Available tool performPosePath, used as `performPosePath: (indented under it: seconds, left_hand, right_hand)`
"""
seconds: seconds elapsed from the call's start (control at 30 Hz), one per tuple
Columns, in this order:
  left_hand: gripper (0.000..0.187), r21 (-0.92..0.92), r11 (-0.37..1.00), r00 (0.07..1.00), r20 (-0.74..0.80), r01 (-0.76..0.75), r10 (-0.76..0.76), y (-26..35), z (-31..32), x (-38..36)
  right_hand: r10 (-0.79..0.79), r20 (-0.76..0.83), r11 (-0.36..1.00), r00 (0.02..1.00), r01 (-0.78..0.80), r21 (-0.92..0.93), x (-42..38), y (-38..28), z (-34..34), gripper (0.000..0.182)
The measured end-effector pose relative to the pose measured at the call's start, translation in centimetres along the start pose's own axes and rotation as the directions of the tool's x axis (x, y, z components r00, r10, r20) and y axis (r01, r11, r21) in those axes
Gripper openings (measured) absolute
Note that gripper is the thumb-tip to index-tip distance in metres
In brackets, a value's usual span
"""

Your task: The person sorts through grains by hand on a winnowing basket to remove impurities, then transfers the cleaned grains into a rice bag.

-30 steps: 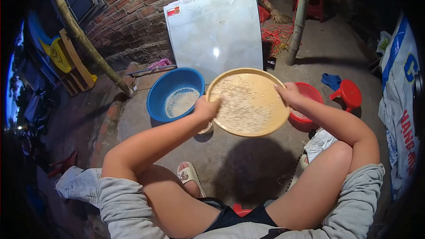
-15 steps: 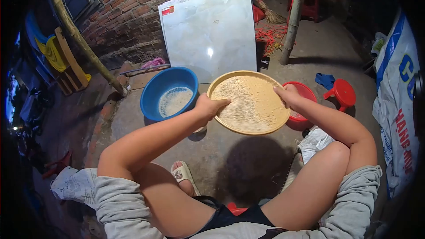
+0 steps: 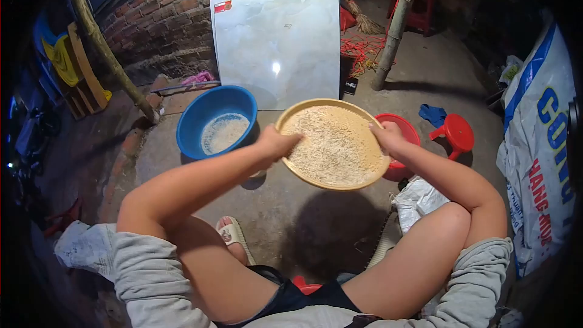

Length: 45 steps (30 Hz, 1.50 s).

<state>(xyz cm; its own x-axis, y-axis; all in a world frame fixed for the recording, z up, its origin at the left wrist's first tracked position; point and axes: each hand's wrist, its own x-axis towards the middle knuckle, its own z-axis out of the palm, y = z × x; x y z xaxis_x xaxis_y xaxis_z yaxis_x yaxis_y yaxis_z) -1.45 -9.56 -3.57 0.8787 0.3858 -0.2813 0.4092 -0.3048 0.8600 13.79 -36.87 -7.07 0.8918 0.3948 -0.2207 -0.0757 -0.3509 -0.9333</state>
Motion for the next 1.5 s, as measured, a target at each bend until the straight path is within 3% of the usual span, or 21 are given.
performPosePath:
  seconds: [0.07,0.13,0.17,0.23,0.3,0.37,0.43,0.5,0.53,0.57,0.6,0.63,0.7,0.77,0.93,1.07,1.1,1.27,1.33,1.47,1.5]
  left_hand:
    - [0.046,0.189,0.981,0.979,-0.189,-0.044,0.080,-0.6,-2.6,2.1]
    - [0.043,-0.056,0.998,0.981,-0.192,-0.042,0.030,0.8,-5.7,1.7]
    - [0.040,-0.054,0.999,0.988,-0.157,-0.011,0.002,-0.3,-7.2,3.0]
    - [0.036,-0.014,0.999,0.986,-0.161,-0.036,0.033,-2.5,-6.8,4.2]
    - [0.035,-0.115,0.992,0.996,-0.073,-0.061,0.053,-1.5,-3.7,1.4]
    - [0.040,-0.105,0.994,0.999,-0.023,-0.036,0.033,0.5,-0.2,-0.7]
    - [0.041,-0.154,0.987,0.996,0.088,0.037,-0.023,3.0,1.4,-3.4]
    - [0.043,0.060,0.998,1.000,0.010,0.005,-0.006,3.5,0.1,-2.7]
    - [0.042,0.039,0.999,1.000,-0.005,-0.010,0.011,0.3,-1.2,1.6]
    - [0.038,0.013,0.999,0.999,0.003,-0.044,0.044,2.5,-3.3,0.4]
    - [0.033,-0.125,0.992,1.000,0.006,0.025,-0.025,0.2,-4.9,3.6]
    - [0.031,-0.231,0.973,0.999,-0.001,0.032,-0.033,0.3,-6.0,3.5]
    - [0.033,-0.202,0.979,0.999,-0.014,0.029,-0.032,-0.7,-6.1,3.5]
    - [0.037,0.090,0.994,0.991,-0.129,0.057,-0.045,1.0,-3.6,0.8]
    - [0.043,0.063,0.993,0.995,0.006,0.101,-0.102,4.0,1.4,-2.3]
    - [0.035,-0.175,0.985,1.000,-0.026,0.008,-0.012,-0.3,-4.1,4.9]
    - [0.035,-0.238,0.970,0.998,-0.026,0.052,-0.060,0.4,-5.6,4.2]
    - [0.036,0.025,0.999,0.993,-0.111,0.044,-0.041,-0.5,-2.8,1.9]
    - [0.041,-0.018,0.994,0.994,-0.029,0.104,-0.105,0.2,0.7,0.2]
    - [0.042,0.135,0.982,0.991,-0.051,0.132,-0.126,0.9,-0.5,0.4]
    - [0.039,-0.028,0.999,0.996,-0.077,0.036,-0.038,-0.3,-2.0,2.0]
  right_hand:
    - [-0.135,-0.028,0.990,0.990,0.134,-0.051,-4.2,-4.1,2.2,0.024]
    - [-0.418,0.065,0.884,0.906,0.422,-0.201,-2.2,-0.9,4.2,0.071]
    - [-0.329,0.120,0.903,0.937,0.349,-0.251,-5.4,-4.5,4.9,0.084]
    - [-0.340,0.108,0.905,0.934,0.357,-0.232,-6.1,-5.0,4.9,0.081]
    - [-0.179,0.069,0.976,0.981,0.186,-0.115,-4.5,-4.3,2.5,0.069]
    - [-0.010,0.108,1.000,0.994,0.007,0.021,-0.7,-0.8,-1.1,0.029]
    - [0.150,0.017,0.982,0.989,-0.151,0.115,0.0,1.1,-2.4,0.028]
    - [-0.044,-0.065,0.996,0.997,0.039,-0.081,1.3,3.4,-1.4,0.026]
    - [-0.023,0.031,0.994,0.999,0.020,0.104,-6.4,-5.5,1.1,0.028]
    - [-0.109,0.015,0.982,0.994,0.111,-0.155,-5.6,-5.2,1.9,0.039]
    - [-0.445,0.239,0.894,0.863,0.415,0.166,-5.1,-3.8,2.8,0.051]
    - [-0.442,0.232,0.896,0.867,0.414,0.162,-5.3,-4.0,3.4,0.051]
    - [-0.124,0.143,0.958,0.982,0.156,-0.240,-6.0,-4.7,4.4,0.070]
    - [-0.231,0.245,0.973,0.942,0.224,0.055,-6.2,-4.9,2.3,0.051]
    - [0.212,0.030,0.967,0.977,-0.215,0.138,1.3,1.5,-2.4,0.030]
    - [-0.400,0.141,0.910,0.906,0.411,-0.057,-1.9,-2.8,2.6,0.031]
    - [-0.460,-0.095,0.876,0.883,0.469,0.114,-3.4,-2.7,5.1,0.037]
    - [-0.078,0.069,0.988,0.995,0.086,-0.129,-2.4,-3.9,2.4,0.034]
    - [0.226,0.034,0.971,0.974,-0.228,0.071,-0.6,-1.7,-0.4,0.030]
    - [0.127,0.143,0.953,0.982,-0.161,0.258,-0.9,-0.8,1.0,0.026]
    - [0.005,0.109,0.982,0.994,-0.026,0.185,-2.2,-2.3,2.7,0.020]
